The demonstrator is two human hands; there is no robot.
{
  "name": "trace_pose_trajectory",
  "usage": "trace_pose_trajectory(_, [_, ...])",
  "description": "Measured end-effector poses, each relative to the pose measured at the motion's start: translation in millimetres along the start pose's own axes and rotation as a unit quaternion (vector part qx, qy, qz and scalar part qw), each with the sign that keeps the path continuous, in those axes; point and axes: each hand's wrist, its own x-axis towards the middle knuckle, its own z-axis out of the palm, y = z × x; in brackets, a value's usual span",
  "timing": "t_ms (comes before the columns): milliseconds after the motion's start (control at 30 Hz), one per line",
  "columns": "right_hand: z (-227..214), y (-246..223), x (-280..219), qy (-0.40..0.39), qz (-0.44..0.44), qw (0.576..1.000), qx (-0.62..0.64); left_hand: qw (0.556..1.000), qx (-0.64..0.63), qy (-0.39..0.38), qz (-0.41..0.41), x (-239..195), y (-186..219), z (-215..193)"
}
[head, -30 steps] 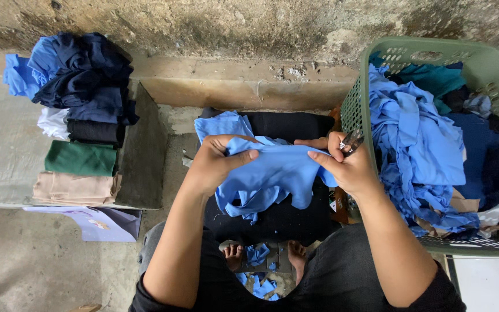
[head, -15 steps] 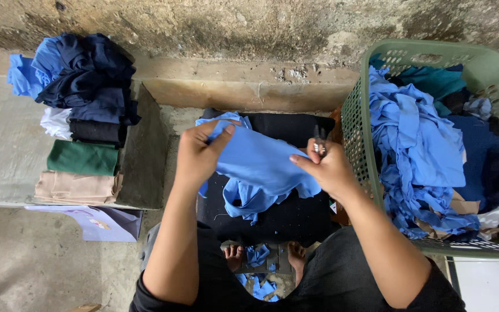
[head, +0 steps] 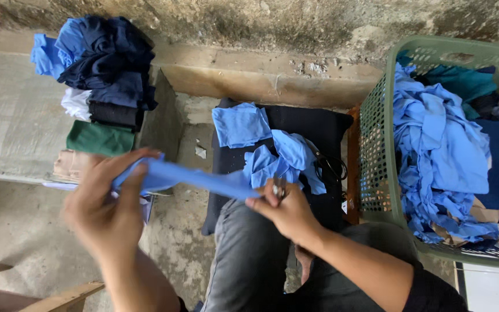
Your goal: The person sits cross-legged and uses scissors to cut a blue cloth into smaller pieces. They repeatedly fold and trim the fabric, placing the cut pieces onto a pile on their lap.
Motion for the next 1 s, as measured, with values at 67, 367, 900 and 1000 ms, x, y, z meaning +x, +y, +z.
trace_pose_trajectory(67, [8,-24,-21,-0.049,0.005,0.999,0.014,1.000,0.007,0.026,0.000,-12,14,-18])
trace_pose_trajectory(367, [7,52,-136,-0.026,0.133,0.986,0.097,0.994,-0.005,-0.057,-0.098,-63,-7,20])
trace_pose_trajectory(900, [16,116,-178,0.110,0.122,0.984,-0.065,0.978,-0.080,-0.156,-0.112,-114,-84,120])
trace_pose_trajectory(1000, [18,113,-166,0.132,0.204,0.969,0.043,0.954,-0.091,-0.197,-0.205,-134,-109,135])
